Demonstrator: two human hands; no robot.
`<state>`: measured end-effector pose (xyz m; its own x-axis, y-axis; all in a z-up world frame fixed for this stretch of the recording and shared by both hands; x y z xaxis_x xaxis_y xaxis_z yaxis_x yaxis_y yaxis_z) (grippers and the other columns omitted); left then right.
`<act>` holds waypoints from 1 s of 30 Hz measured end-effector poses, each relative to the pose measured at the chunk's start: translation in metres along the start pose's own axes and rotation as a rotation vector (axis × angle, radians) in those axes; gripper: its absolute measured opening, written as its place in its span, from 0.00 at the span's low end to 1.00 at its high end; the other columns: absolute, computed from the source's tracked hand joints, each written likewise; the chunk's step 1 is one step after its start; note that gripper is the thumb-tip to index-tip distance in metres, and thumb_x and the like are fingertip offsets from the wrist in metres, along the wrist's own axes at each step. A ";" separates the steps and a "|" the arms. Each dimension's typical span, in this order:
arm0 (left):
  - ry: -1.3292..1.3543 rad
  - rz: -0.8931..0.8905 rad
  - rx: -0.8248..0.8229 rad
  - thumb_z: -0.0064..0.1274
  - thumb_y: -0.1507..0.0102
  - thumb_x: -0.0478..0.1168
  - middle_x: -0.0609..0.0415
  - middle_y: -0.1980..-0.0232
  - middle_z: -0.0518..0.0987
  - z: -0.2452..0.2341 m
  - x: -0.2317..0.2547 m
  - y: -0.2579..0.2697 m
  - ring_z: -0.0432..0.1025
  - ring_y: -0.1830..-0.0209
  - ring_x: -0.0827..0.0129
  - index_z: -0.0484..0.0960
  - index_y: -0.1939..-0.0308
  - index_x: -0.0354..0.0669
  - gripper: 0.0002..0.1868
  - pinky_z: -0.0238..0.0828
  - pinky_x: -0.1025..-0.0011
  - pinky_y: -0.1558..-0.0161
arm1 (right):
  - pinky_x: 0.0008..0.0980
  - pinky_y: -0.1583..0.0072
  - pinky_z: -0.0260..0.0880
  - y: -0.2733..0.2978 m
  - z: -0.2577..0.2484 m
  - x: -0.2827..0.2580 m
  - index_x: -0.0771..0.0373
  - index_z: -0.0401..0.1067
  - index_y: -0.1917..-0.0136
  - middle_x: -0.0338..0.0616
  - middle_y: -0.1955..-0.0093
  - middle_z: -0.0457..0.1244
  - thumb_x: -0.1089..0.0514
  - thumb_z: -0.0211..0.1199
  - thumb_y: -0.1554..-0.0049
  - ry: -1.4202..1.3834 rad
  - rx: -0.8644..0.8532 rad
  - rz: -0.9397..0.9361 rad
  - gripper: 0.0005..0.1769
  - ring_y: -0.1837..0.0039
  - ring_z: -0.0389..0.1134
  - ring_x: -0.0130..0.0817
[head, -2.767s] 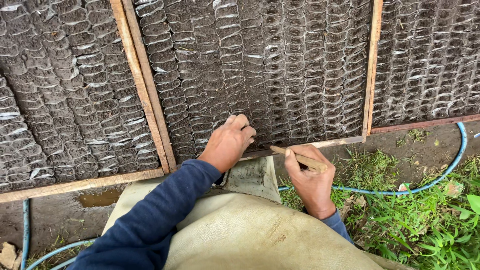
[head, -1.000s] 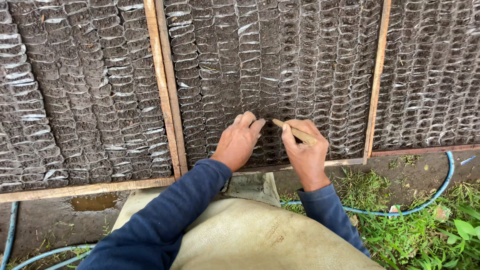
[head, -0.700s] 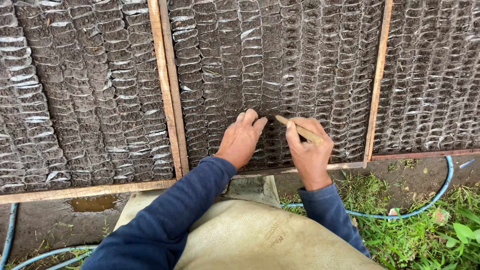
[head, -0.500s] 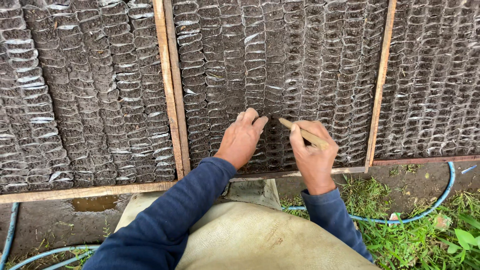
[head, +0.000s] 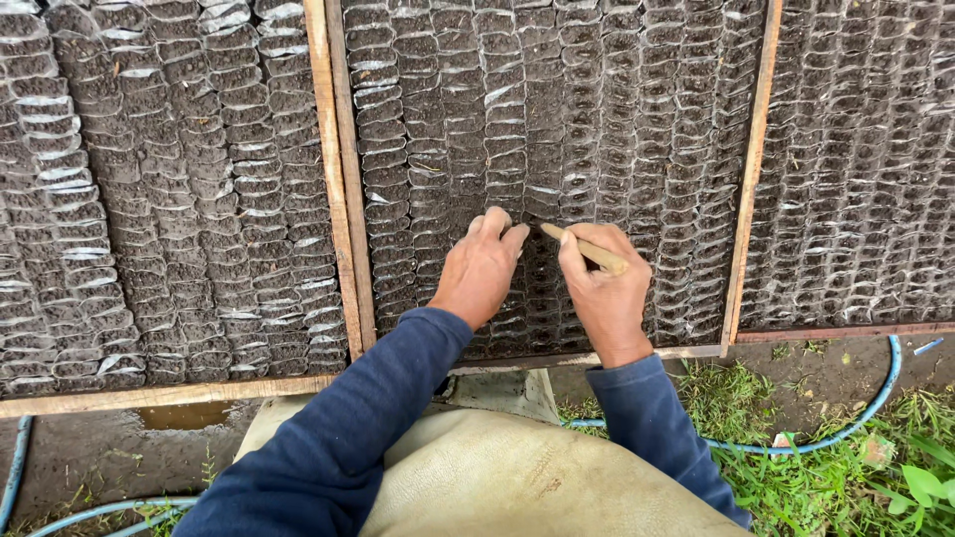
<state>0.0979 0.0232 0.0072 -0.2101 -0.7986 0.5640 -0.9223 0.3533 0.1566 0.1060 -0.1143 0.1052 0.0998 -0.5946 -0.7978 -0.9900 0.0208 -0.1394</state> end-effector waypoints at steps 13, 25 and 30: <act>0.011 -0.030 0.049 0.56 0.32 0.40 0.54 0.50 0.67 -0.021 -0.004 -0.016 0.74 0.48 0.56 0.80 0.42 0.47 0.14 0.80 0.65 0.63 | 0.34 0.59 0.74 -0.020 -0.011 -0.002 0.67 0.77 0.49 0.53 0.56 0.70 0.68 0.66 0.35 0.020 -0.004 0.019 0.00 0.57 0.72 0.37; 0.008 -0.036 0.059 0.55 0.31 0.39 0.53 0.51 0.67 -0.025 -0.006 -0.033 0.74 0.48 0.56 0.79 0.41 0.47 0.14 0.80 0.65 0.63 | 0.35 0.58 0.74 -0.050 -0.009 0.003 0.68 0.77 0.49 0.55 0.56 0.69 0.68 0.65 0.35 0.023 -0.006 -0.055 0.01 0.58 0.71 0.40; 0.009 -0.060 0.067 0.58 0.33 0.40 0.53 0.51 0.68 -0.032 -0.011 -0.037 0.74 0.48 0.56 0.81 0.42 0.49 0.15 0.81 0.63 0.62 | 0.32 0.59 0.73 -0.061 -0.016 -0.005 0.68 0.77 0.48 0.53 0.56 0.69 0.69 0.65 0.34 0.001 -0.019 -0.054 0.01 0.58 0.71 0.37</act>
<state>0.1445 0.0344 0.0217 -0.1512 -0.8131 0.5622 -0.9529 0.2712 0.1359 0.1640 -0.1253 0.1274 0.1527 -0.5951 -0.7890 -0.9849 -0.0262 -0.1708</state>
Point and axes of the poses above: each hand's wrist, its own y-axis away from the middle knuckle, its own z-axis out of the palm, x = y × z, the point moved 8 cm from there along -y, towards the middle knuckle
